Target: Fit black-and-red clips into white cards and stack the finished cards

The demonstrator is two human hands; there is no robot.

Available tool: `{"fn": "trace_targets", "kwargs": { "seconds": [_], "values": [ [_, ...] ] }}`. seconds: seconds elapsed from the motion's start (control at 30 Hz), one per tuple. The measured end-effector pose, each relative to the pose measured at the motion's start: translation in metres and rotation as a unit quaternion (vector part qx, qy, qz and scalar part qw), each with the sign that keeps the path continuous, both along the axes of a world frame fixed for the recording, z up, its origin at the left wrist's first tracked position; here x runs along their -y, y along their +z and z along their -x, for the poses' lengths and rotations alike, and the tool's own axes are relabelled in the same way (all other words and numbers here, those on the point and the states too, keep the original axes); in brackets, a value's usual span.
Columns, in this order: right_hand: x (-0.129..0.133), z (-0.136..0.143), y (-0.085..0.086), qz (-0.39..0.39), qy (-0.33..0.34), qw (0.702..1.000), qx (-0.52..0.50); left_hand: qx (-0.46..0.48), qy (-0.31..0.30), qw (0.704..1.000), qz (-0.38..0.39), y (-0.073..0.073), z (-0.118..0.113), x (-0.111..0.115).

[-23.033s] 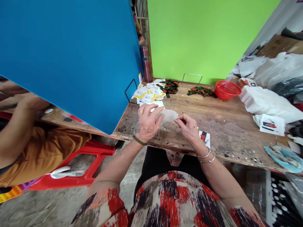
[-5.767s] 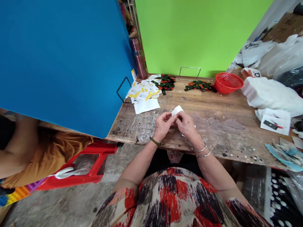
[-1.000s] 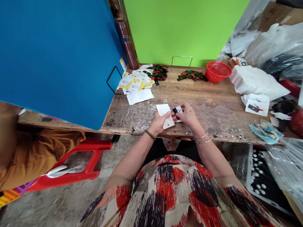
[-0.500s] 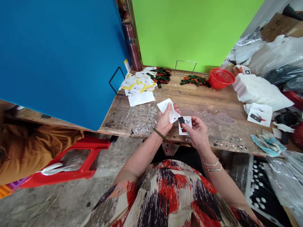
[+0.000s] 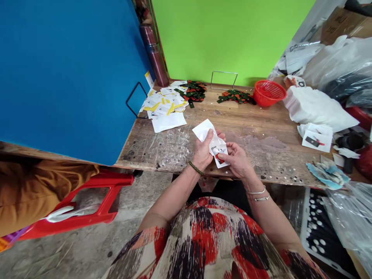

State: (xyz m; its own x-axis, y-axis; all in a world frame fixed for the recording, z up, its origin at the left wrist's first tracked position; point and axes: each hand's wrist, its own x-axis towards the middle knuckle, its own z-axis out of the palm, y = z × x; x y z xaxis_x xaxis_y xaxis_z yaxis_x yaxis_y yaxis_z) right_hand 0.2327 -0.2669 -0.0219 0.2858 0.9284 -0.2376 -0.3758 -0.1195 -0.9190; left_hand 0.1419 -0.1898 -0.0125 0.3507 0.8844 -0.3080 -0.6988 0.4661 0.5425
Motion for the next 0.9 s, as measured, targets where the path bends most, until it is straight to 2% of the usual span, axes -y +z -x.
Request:
{"fn": "trace_targets", "kwargs": {
  "seconds": [0.23,0.33,0.57,0.77,0.9],
  "values": [
    [-0.006,-0.018,0.004,0.033,0.106,0.994,-0.008,0.051,-0.089,0.995,0.019,0.0,0.008,-0.001],
    [-0.007,-0.021,0.007,0.039,0.123,0.992,-0.005,0.074,-0.113,0.99,0.031,0.002,0.009,-0.002],
    [-0.007,-0.023,0.007,0.024,0.056,0.998,0.016,-0.002,-0.059,0.998,-0.005,0.002,-0.005,0.003],
    [-0.005,-0.021,0.008,0.016,-0.005,0.999,0.043,0.033,-0.01,0.999,-0.029,-0.003,-0.013,0.004],
    [-0.004,-0.018,0.008,0.01,-0.006,0.998,0.068,0.039,-0.006,0.999,-0.033,-0.003,-0.014,0.006]
  ]
}}
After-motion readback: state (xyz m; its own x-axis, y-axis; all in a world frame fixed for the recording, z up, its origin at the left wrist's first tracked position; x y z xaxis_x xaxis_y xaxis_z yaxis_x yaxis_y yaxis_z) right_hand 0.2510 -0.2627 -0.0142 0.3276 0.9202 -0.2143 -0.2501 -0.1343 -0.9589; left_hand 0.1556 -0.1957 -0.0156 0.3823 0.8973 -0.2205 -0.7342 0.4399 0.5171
